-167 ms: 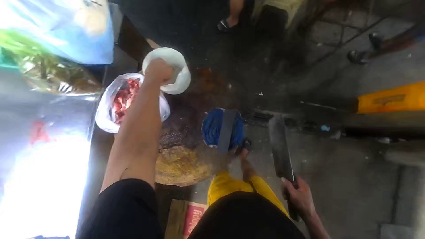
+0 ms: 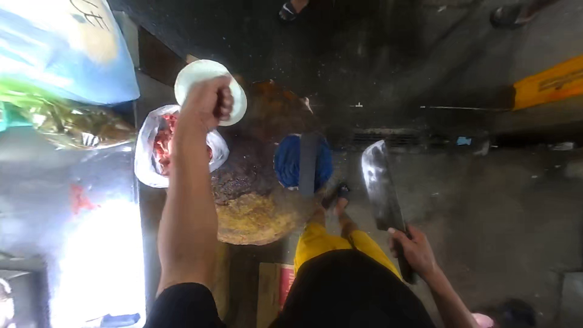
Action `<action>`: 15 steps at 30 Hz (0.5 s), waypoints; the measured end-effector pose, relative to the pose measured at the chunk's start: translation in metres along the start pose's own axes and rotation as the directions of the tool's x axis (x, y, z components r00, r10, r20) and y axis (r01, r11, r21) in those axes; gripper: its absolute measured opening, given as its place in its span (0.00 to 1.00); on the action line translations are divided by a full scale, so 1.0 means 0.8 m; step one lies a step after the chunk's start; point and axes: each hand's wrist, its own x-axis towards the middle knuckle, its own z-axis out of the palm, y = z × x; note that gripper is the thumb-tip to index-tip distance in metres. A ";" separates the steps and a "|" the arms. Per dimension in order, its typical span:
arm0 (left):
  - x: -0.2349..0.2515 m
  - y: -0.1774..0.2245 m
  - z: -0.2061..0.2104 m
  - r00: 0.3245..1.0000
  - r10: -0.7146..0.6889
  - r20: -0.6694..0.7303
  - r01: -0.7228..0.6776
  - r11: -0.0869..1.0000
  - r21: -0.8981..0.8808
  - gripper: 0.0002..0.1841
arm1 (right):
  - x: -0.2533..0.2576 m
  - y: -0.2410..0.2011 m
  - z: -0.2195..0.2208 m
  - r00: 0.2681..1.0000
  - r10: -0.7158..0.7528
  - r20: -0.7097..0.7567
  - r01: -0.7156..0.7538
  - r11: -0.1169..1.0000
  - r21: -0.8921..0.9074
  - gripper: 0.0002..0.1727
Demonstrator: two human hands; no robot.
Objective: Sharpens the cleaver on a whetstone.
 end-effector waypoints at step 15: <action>-0.129 -0.156 0.237 0.954 0.299 -0.008 -0.289 0.928 0.235 0.19 | 0.088 -0.009 -0.019 0.713 0.188 0.675 -0.175 0.981 -0.089 0.15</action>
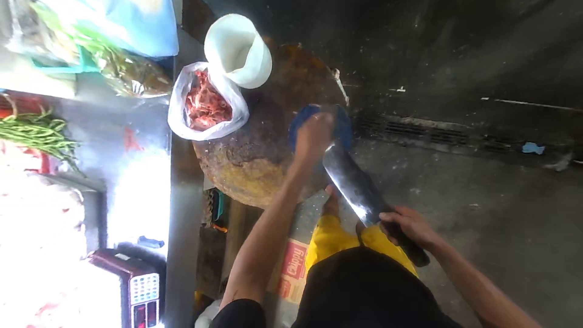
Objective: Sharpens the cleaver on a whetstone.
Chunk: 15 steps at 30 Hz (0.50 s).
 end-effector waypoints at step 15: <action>0.020 -0.051 0.143 0.929 0.360 0.086 -0.341 0.740 0.580 0.41 | 0.031 -0.072 -0.035 0.980 0.198 0.002 -0.196 0.972 -0.126 0.17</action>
